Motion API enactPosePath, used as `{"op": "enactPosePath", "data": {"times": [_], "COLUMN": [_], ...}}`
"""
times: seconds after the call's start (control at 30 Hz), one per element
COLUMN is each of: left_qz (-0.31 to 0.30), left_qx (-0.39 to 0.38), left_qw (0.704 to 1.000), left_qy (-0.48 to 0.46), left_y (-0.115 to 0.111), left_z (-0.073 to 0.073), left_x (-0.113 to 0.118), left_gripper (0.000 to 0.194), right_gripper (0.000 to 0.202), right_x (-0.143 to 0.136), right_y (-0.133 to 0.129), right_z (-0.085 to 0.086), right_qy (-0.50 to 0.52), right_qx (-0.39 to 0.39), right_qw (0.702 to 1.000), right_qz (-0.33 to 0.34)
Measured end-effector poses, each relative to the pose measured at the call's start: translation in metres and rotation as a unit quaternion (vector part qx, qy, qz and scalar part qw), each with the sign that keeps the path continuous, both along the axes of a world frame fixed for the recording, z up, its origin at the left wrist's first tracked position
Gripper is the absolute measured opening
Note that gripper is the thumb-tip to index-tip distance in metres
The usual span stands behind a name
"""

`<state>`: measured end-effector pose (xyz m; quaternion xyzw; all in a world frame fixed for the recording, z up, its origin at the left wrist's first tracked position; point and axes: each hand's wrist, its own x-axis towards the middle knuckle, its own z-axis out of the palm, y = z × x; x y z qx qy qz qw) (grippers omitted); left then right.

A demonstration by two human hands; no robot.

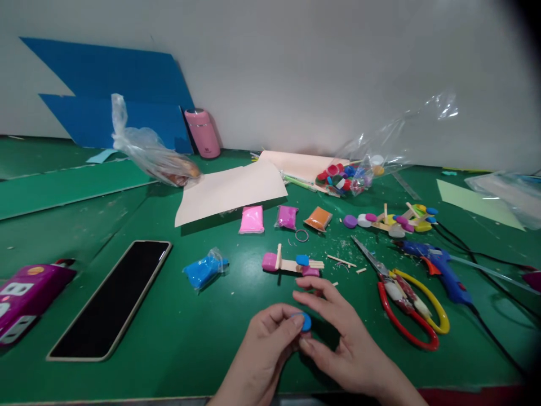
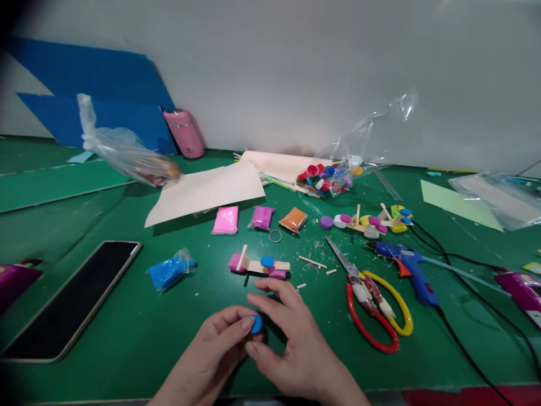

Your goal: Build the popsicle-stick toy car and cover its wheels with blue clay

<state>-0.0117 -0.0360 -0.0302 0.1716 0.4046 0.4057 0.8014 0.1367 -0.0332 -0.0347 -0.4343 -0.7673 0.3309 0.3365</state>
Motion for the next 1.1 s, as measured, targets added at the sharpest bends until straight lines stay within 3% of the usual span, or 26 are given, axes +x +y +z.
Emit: {"op": "enactPosePath", "data": {"times": [0.1,0.17,0.23,0.37,0.53,0.8,1.1], "left_qz": [0.022,0.074,0.149,0.203,0.169,0.142,0.129], "left_qx": [0.019,0.039,0.054,0.128,0.137,0.086,0.073], "left_qw": [0.998,0.989,0.973,0.946,0.954,0.969,0.982], "left_qy": [0.060,0.119,0.168,0.217,0.208,0.183,0.118], "left_y": [0.002,0.009,0.020,0.048,0.062,0.032,0.014], "left_z": [0.004,0.006,0.005,0.000,-0.004,-0.003,-0.003], "left_x": [-0.013,-0.025,-0.036,-0.044,-0.038,-0.037,-0.023], "left_gripper": [0.013,0.014,0.016,0.016,0.020,0.025,0.019], "right_gripper": [0.045,0.043,0.047,0.053,0.051,0.044,0.054], "right_x": [0.010,0.019,0.027,0.030,0.025,0.028,0.020], "right_y": [0.005,0.013,0.023,0.044,0.066,0.100,0.119], "right_z": [-0.004,-0.006,-0.006,0.000,0.008,0.016,0.016], "right_qy": [-0.035,-0.088,-0.149,-0.240,-0.310,-0.322,-0.325], "right_qx": [0.033,0.063,0.082,0.093,0.089,0.096,0.113], "right_qw": [0.995,0.982,0.971,0.962,0.946,0.941,0.934], "right_qz": [-0.087,-0.155,-0.169,-0.092,-0.007,0.047,0.093]}}
